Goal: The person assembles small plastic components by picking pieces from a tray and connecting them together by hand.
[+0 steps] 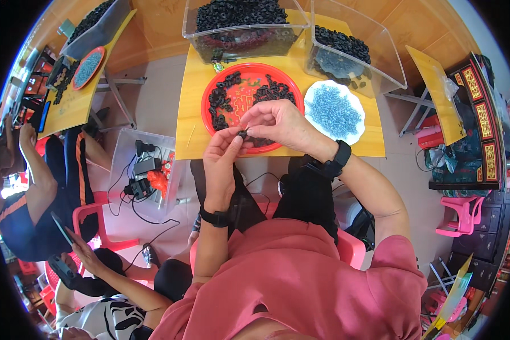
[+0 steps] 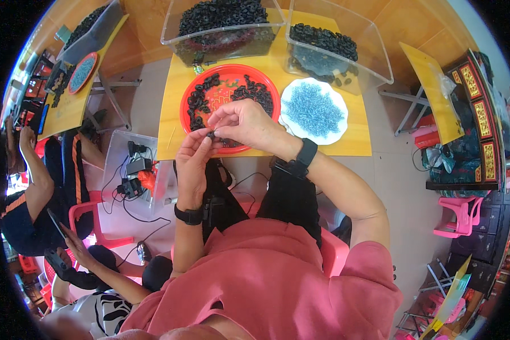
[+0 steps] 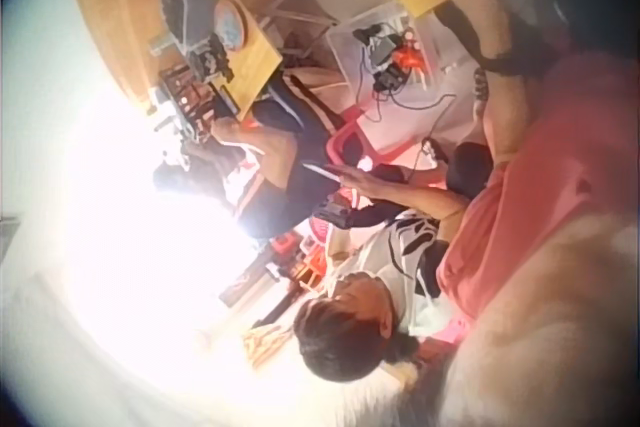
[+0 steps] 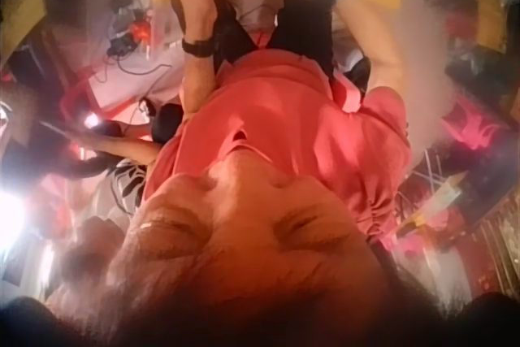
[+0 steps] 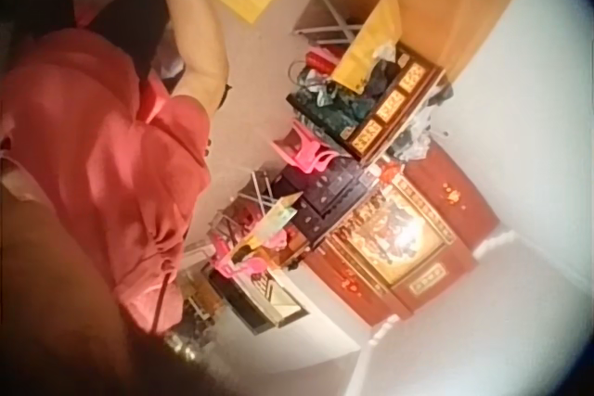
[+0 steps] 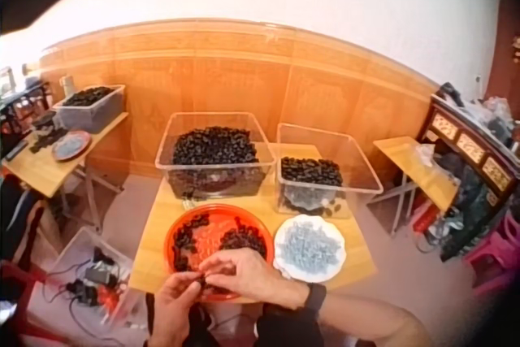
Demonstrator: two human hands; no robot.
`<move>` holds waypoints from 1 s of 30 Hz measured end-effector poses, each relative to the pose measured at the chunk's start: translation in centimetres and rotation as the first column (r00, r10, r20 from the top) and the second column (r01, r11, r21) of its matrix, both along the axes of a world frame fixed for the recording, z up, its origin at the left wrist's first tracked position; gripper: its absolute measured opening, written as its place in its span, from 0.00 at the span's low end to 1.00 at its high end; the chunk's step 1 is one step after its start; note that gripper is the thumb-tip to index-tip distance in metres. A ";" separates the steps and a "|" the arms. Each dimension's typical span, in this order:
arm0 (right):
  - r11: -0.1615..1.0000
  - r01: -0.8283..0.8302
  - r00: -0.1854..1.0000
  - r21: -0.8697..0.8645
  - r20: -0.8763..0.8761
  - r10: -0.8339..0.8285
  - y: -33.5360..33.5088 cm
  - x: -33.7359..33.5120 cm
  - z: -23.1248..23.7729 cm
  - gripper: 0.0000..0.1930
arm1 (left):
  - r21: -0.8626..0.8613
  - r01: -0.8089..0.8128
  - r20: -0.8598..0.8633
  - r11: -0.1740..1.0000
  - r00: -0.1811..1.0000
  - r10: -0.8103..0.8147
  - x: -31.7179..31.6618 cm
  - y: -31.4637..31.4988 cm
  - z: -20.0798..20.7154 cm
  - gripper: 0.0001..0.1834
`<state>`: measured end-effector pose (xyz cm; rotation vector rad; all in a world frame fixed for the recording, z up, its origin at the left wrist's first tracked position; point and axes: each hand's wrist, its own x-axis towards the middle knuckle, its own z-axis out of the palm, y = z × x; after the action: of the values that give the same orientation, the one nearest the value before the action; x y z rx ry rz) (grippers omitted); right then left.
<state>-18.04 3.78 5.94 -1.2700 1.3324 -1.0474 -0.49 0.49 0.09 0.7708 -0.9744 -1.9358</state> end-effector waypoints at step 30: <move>0.998 0.067 0.986 -0.006 -0.151 -0.067 0.9 0.1 -0.5 0.12 | -0.255 0.036 0.089 0.966 0.996 -0.013 -1.1 1.4 -0.8 0.05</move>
<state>-17.91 4.64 5.46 -1.3346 1.4982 -1.0144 -1.62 1.85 -0.71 0.6990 -1.2637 -1.7635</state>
